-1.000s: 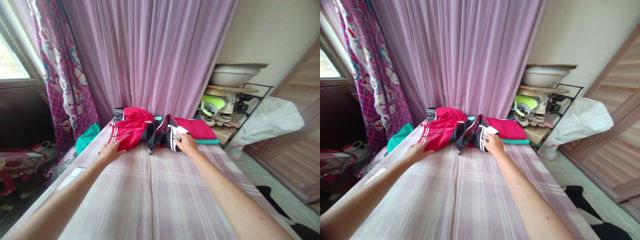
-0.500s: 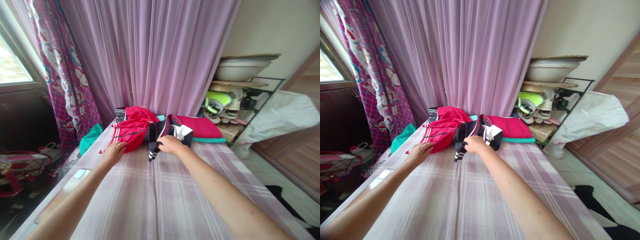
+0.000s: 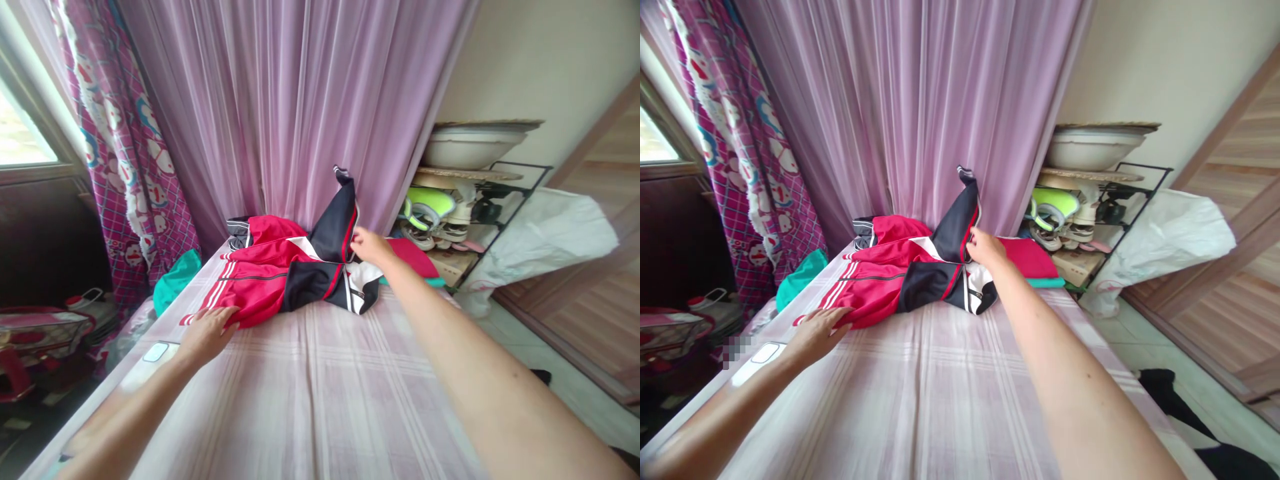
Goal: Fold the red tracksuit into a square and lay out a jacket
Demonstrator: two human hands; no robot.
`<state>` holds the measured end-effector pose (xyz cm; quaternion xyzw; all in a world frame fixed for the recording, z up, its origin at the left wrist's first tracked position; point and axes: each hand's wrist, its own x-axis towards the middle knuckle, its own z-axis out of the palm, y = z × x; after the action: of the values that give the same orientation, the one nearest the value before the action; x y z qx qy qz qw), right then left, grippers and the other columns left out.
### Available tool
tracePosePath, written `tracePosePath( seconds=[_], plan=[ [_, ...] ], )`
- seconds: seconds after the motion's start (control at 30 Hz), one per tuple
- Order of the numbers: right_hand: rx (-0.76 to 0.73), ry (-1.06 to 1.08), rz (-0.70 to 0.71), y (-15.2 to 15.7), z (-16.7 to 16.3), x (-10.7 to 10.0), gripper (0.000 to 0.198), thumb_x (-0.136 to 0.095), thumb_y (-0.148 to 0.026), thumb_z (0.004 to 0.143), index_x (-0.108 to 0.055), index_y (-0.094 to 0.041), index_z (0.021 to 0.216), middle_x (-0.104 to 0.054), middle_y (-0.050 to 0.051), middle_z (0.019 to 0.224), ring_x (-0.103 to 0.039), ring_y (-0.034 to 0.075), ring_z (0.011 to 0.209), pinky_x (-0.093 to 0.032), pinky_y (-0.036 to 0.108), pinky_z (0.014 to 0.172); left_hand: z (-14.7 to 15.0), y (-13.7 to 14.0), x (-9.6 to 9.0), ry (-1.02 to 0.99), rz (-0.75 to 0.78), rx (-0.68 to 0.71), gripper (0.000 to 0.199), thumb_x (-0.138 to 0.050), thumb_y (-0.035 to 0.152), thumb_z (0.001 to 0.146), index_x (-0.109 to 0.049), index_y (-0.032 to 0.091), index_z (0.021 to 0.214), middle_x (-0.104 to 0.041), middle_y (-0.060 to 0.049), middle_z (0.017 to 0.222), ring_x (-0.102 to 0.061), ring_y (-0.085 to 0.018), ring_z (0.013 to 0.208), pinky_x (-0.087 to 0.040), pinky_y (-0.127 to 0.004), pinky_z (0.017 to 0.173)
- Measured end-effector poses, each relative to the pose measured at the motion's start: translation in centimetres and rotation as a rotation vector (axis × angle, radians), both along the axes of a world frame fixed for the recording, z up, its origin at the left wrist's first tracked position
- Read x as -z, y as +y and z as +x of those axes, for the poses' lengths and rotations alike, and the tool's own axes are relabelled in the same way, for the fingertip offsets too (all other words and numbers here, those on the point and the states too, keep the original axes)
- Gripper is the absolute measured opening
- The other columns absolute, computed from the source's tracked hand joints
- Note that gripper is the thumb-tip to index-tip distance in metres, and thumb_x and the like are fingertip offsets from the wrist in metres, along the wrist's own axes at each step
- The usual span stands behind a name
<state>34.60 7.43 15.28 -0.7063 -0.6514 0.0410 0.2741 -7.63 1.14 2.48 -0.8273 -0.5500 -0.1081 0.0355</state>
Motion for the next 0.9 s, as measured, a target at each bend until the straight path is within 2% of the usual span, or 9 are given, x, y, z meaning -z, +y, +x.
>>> tracePosePath(
  seconds=[0.03,0.1,0.23,0.4,0.53,0.6,0.67,0.77,0.9],
  plan=[
    [0.065,-0.065,-0.169,-1.2,0.0,1.8,0.042,-0.055,-0.04,0.085,-0.066,-0.023,0.121,-0.071,0.009,0.112,-0.064,0.028,0.106,-0.049,0.04,0.091,0.4,0.0,-0.1,-0.005,0.001,0.0,0.043,-0.046,0.039,0.089,-0.061,0.02,0.124,-0.07,-0.011,0.121,-0.063,-0.028,0.114,-0.042,-0.045,0.102],
    [0.181,-0.137,-0.332,-3.6,-0.6,5.6,0.039,-0.053,-0.05,0.086,-0.074,-0.023,0.104,-0.072,0.011,0.111,-0.065,0.028,0.106,-0.049,0.037,0.087,1.4,0.2,-0.3,-0.021,0.001,-0.005,0.046,-0.05,0.043,0.088,-0.061,0.02,0.126,-0.07,-0.011,0.12,-0.063,-0.029,0.114,-0.042,-0.044,0.102],
    [0.19,-0.105,-0.382,-6.5,-2.6,10.2,0.028,-0.061,-0.041,0.082,-0.072,-0.024,0.101,-0.072,0.007,0.111,-0.066,0.024,0.103,-0.046,0.03,0.077,2.8,0.5,-0.3,-0.094,0.017,-0.018,0.036,-0.048,0.039,0.089,-0.069,0.024,0.114,-0.074,-0.008,0.109,-0.066,-0.027,0.105,-0.046,-0.041,0.097],
    [0.129,-0.055,-0.295,-7.9,-1.5,8.8,0.016,-0.055,-0.028,0.083,-0.069,-0.025,0.088,-0.073,0.001,0.091,-0.065,0.018,0.086,-0.041,0.025,0.066,2.2,0.3,-0.8,-0.242,0.106,0.07,0.032,-0.044,0.035,0.089,-0.072,0.022,0.099,-0.076,-0.007,0.098,-0.07,-0.023,0.092,-0.053,-0.034,0.084],
    [-0.071,0.092,-0.057,-12.4,4.1,6.2,0.014,-0.053,-0.031,0.077,-0.063,-0.022,0.081,-0.064,-0.001,0.071,-0.059,0.015,0.068,-0.04,0.024,0.063,0.8,-1.9,-1.8,-0.284,0.207,0.244,0.031,-0.043,0.034,0.091,-0.071,0.021,0.097,-0.075,-0.007,0.09,-0.07,-0.021,0.085,-0.054,-0.033,0.081],
    [-0.166,0.15,-0.034,-15.9,7.3,5.7,0.015,-0.054,-0.034,0.073,-0.061,-0.022,0.077,-0.059,-0.003,0.066,-0.055,0.014,0.063,-0.039,0.024,0.061,0.4,-3.7,-2.0,-0.296,0.22,0.317,0.031,-0.042,0.033,0.093,-0.071,0.021,0.097,-0.074,-0.007,0.087,-0.07,-0.02,0.083,-0.055,-0.031,0.078],
    [-0.194,0.174,-0.082,-19.5,9.7,6.0,0.014,-0.052,-0.033,0.071,-0.06,-0.022,0.075,-0.056,-0.004,0.062,-0.052,0.014,0.06,-0.038,0.024,0.058,0.6,-5.6,-2.0,-0.296,0.187,0.381,0.03,-0.041,0.03,0.094,-0.07,0.022,0.096,-0.073,-0.005,0.085,-0.069,-0.018,0.081,-0.055,-0.029,0.075],
    [-0.212,0.143,-0.31,-23.4,11.2,7.6,0.01,-0.053,-0.027,0.069,-0.061,-0.021,0.072,-0.057,-0.004,0.06,-0.052,0.013,0.059,-0.036,0.023,0.056,2.1,-8.3,-1.7,-0.257,0.007,0.478,0.028,-0.042,0.024,0.092,-0.07,0.025,0.099,-0.075,-0.002,0.087,-0.069,-0.016,0.08,-0.055,-0.026,0.074],
    [-0.114,-0.055,-0.564,-25.0,10.2,9.7,0.018,-0.054,-0.011,0.06,-0.067,-0.02,0.068,-0.061,-0.003,0.059,-0.054,0.013,0.059,-0.033,0.022,0.055,4.5,-10.4,-2.4,-0.197,-0.347,0.499,0.032,-0.044,0.017,0.084,-0.07,0.027,0.098,-0.076,0.002,0.096,-0.069,-0.016,0.087,-0.052,-0.025,0.078]
  ],
)
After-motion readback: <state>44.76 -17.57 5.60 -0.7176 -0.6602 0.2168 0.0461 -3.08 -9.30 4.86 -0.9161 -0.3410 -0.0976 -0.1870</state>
